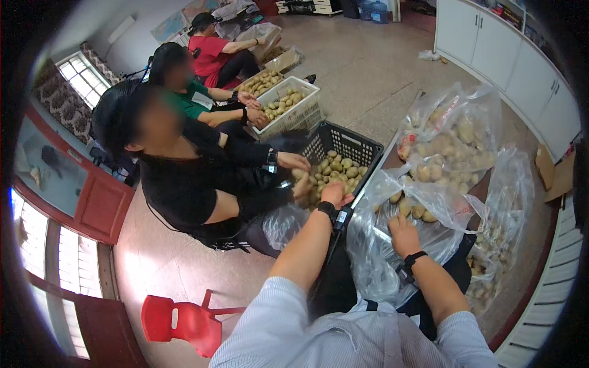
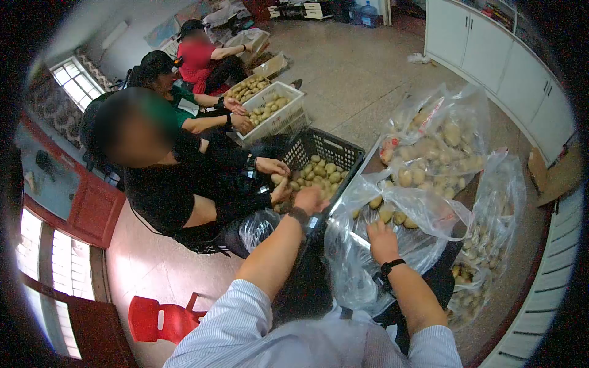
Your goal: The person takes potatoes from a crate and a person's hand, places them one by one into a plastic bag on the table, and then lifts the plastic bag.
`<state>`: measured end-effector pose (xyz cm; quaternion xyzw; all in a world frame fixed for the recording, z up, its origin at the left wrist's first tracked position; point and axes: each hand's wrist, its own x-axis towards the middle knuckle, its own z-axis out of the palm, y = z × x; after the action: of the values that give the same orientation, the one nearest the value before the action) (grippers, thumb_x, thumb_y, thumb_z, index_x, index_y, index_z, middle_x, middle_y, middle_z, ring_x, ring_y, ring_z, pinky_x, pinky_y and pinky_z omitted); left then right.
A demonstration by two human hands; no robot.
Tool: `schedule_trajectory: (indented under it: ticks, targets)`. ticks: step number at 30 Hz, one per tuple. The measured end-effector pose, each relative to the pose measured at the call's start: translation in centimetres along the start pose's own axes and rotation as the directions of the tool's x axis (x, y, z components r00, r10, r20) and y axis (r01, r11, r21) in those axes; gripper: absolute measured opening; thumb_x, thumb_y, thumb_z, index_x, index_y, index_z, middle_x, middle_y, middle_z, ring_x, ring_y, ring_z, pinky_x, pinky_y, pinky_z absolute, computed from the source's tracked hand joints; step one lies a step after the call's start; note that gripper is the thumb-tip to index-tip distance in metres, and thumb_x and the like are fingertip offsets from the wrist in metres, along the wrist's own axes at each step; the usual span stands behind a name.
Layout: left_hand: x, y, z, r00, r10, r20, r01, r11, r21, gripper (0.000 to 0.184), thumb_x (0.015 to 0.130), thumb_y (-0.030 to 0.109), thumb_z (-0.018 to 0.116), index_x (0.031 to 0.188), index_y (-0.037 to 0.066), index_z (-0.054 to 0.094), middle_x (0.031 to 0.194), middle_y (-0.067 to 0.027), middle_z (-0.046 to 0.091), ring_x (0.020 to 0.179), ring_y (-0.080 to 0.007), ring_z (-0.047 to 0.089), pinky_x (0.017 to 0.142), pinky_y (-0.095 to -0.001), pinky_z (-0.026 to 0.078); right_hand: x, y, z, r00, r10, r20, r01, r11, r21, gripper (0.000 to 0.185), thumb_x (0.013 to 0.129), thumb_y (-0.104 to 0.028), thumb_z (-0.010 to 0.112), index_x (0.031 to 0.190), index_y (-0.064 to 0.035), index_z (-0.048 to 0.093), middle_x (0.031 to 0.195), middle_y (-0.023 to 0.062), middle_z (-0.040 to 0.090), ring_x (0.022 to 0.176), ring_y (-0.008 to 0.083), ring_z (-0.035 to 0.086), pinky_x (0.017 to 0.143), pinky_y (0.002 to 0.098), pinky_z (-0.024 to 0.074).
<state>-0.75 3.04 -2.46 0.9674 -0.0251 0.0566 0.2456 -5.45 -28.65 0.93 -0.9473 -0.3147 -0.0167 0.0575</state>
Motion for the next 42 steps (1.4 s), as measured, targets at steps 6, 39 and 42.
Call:
schedule_trajectory:
  ticks: [6, 39, 42]
  targets:
    - [-2.0, 3.9, -4.0, 0.992, -0.070, -0.103, 0.088, 0.977, 0.192, 0.028, 0.072, 0.026, 0.073, 0.072, 0.000, 0.063, 0.081, -0.0194, 0.062, 0.073, -0.0361, 0.060, 0.063, -0.0432, 0.047, -1.7, -0.2, -1.9, 1.000, 0.021, 0.014, -0.024, 0.973, 0.232, 0.041, 0.070, -0.007, 0.062, 0.110, -0.0158, 0.056, 0.117, 0.0142, 0.048, 0.094, 0.0368, 0.056, 0.077, 0.0448, 0.0491]
    - [-0.9, 0.5, -4.0, 0.938, -0.239, 0.253, 0.074, 0.846, 0.527, 0.025, 0.073, 0.028, 0.069, 0.077, 0.003, 0.069, 0.084, -0.0171, 0.067, 0.081, -0.0351, 0.064, 0.067, -0.0447, 0.049, -2.9, 1.4, 0.7, 0.887, 0.461, -0.015, -0.286, 0.575, 0.766, 0.044, 0.077, -0.013, 0.065, 0.118, -0.0047, 0.050, 0.109, 0.0220, 0.058, 0.103, 0.0376, 0.057, 0.087, 0.0411, 0.0458]
    - [-0.8, 1.4, -4.7, 0.882, -0.384, 0.272, 0.240, 0.864, 0.444, 0.020, 0.070, 0.022, 0.069, 0.077, 0.003, 0.070, 0.083, -0.0172, 0.067, 0.082, -0.0346, 0.064, 0.068, -0.0444, 0.049, -3.1, 1.9, 2.1, 0.878, 0.479, -0.006, -0.279, 0.522, 0.806, 0.045, 0.076, -0.014, 0.067, 0.118, -0.0052, 0.052, 0.109, 0.0208, 0.059, 0.102, 0.0357, 0.058, 0.088, 0.0397, 0.0460]
